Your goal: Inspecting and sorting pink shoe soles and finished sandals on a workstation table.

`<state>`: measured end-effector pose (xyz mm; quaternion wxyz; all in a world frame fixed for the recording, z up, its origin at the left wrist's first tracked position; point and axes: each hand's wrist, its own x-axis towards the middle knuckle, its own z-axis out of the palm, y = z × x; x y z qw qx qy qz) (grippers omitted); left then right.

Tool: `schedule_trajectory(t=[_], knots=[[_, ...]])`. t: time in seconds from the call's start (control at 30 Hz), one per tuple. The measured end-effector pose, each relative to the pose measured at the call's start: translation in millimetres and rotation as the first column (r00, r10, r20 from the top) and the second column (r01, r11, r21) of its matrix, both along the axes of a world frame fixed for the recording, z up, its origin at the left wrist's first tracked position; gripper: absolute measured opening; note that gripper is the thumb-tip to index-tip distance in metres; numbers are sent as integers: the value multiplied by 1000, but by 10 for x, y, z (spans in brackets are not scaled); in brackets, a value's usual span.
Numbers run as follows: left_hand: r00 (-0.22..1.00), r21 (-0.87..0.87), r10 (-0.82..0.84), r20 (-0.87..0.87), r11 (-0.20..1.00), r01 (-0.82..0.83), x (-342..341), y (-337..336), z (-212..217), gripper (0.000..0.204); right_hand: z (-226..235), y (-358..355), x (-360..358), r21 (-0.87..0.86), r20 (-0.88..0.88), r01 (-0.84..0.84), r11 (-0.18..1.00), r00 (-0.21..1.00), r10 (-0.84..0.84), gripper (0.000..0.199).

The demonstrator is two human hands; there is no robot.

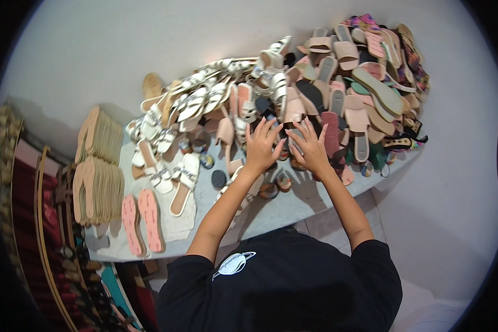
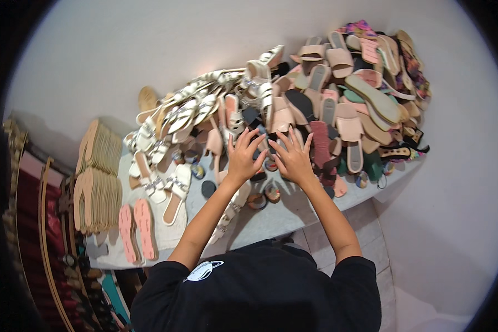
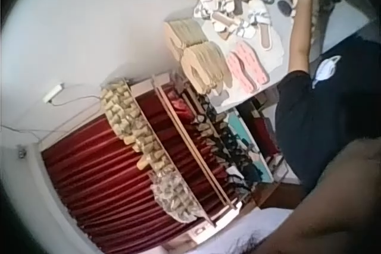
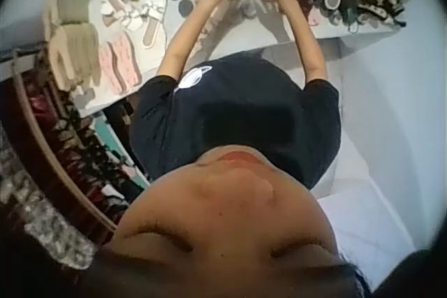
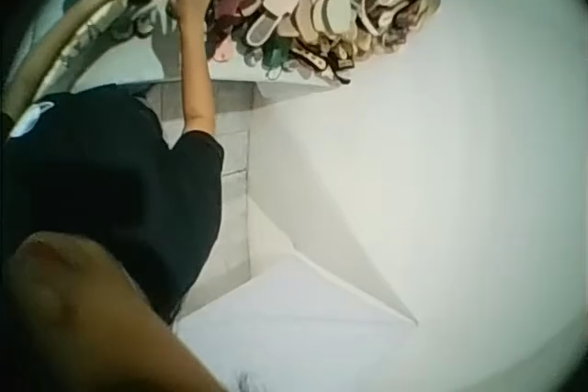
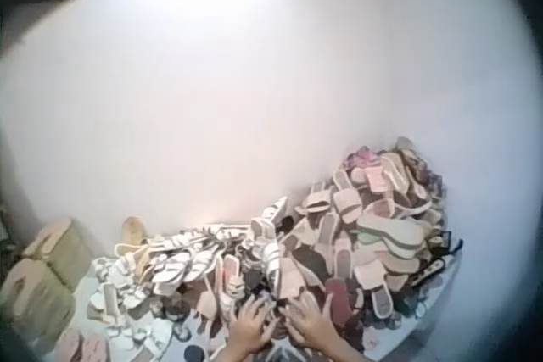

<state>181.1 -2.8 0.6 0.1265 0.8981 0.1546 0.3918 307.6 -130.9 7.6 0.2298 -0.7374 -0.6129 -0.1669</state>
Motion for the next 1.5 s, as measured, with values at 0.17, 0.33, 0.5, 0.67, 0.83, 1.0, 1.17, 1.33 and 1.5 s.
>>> schedule_trajectory(t=[0.17,0.33,0.5,0.67,0.83,1.0,1.17,1.33,1.5], knots=[[989,33,-149,11,988,148,782,-252,132,40,125,-389,587,16,20,138,990,990,-138,41],[972,74,-236,7,969,235,1454,-471,249,39,241,-634,1099,27,3,201,979,980,-201,37],[955,119,-294,35,950,288,2119,-588,368,41,326,-772,1637,106,71,275,956,957,-283,37],[954,181,-289,83,946,271,2764,-623,496,41,463,-860,2184,134,15,339,931,939,-344,38],[948,171,-303,95,943,284,3433,-651,644,39,590,-855,2758,174,23,357,918,930,-367,37],[986,280,-165,-39,945,169,3989,-511,720,47,687,-658,3308,107,92,420,901,898,-430,42],[993,363,-95,-74,925,115,4306,-430,840,54,716,-366,3775,162,250,401,902,867,-430,45],[990,400,-39,-136,912,91,4395,-305,877,54,714,-216,3959,108,279,436,894,850,-448,48],[996,403,-84,-7,912,80,4280,-312,835,52,746,-224,3840,256,224,358,898,882,-416,46]])
